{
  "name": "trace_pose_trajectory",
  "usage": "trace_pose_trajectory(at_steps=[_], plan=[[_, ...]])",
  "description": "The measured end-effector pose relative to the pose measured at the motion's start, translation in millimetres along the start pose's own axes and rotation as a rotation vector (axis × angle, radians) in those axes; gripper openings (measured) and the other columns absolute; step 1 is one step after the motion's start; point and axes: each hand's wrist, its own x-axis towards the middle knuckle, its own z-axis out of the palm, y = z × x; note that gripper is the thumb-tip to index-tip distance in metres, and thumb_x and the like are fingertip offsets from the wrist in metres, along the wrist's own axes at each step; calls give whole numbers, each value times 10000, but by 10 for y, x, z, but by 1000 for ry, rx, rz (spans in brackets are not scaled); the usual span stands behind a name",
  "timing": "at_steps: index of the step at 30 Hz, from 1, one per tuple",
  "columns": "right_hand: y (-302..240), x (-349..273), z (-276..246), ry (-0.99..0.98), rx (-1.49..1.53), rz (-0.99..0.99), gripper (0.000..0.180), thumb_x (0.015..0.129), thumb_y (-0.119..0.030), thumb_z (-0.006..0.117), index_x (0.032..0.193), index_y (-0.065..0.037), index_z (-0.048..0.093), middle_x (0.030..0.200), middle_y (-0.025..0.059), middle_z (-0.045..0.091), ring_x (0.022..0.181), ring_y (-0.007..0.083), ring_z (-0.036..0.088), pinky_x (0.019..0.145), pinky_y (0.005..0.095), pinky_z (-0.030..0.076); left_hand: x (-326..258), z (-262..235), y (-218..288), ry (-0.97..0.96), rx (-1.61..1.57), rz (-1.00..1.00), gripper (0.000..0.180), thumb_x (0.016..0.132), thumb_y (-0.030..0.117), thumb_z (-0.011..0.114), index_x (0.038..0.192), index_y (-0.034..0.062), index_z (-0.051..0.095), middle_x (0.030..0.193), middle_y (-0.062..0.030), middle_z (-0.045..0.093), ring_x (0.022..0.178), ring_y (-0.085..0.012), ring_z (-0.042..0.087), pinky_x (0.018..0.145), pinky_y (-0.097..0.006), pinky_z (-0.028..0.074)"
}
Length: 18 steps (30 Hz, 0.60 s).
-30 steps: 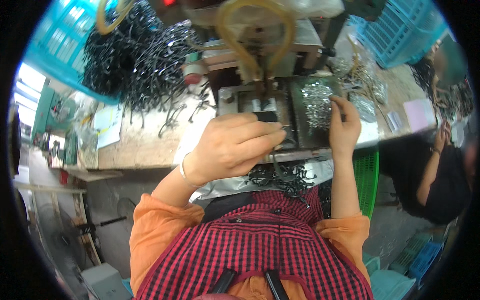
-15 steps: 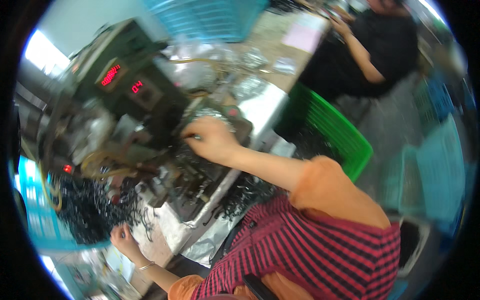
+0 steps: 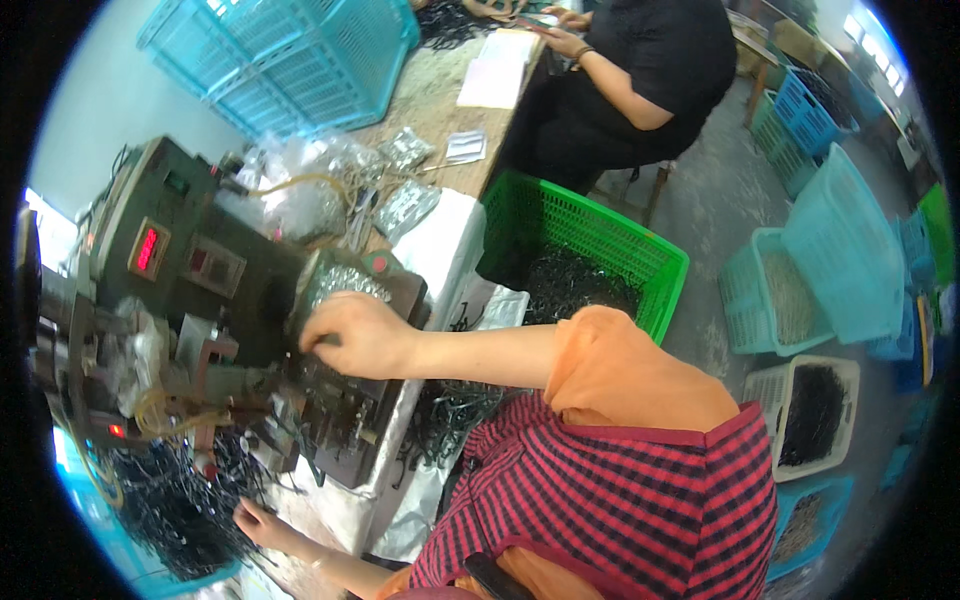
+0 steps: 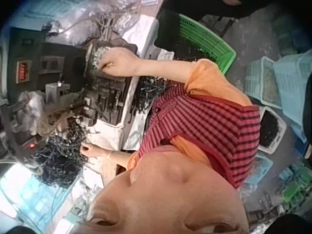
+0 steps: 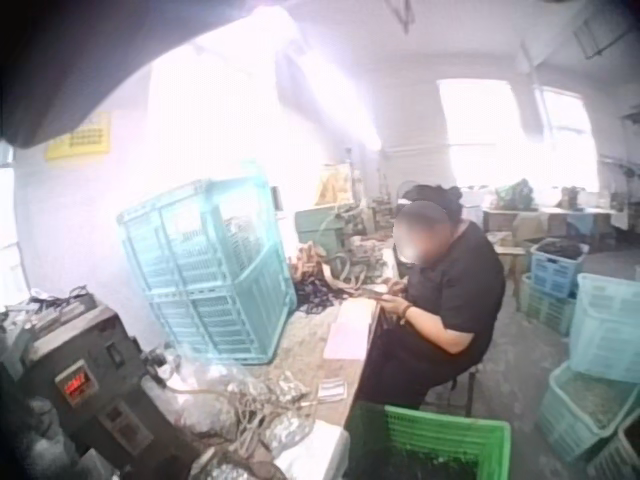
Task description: The person repeatedly picks small metal hooks and shiny cylindrical parts, places them into a press machine, and removes the assembled units. The person also uses a brush to clear debris from the machine bed and occasionally adjusts the parts before pressing.
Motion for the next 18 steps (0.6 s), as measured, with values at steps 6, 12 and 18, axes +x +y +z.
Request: trace_pose_trajectory(at_steps=[6, 12, 18], plan=[[-248, 338, 541, -142, 361, 306, 411, 798, -86, 779, 1175, -22, 627, 963, 63, 685, 957, 162, 677, 835, 302, 527, 9, 402, 767, 45, -472, -53, 125, 1036, 116, 635, 1116, 22, 654, 1093, -77, 644, 947, -153, 606, 891, -283, 502], [-458, 286, 651, -219, 515, 409, 451, 821, -32, 772, 1221, 5, 568, 902, 46, 706, 907, 98, 637, 835, 271, 492, 18, -264, 1802, 60, -1320, 66, 70, 1054, 63, 562, 1107, 18, 548, 1048, -101, 649, 924, -179, 648, 789, -328, 576], [-588, 256, 721, -151, 652, 468, 500, 839, 3, 748, 1291, 35, 535, 913, 50, 705, 926, 105, 640, 841, 249, 491, 283, -138, 2266, 24, -1014, 376, 152, 973, 5, 658, 1110, -19, 595, 1069, -175, 703, 960, -218, 703, 859, -340, 597]])
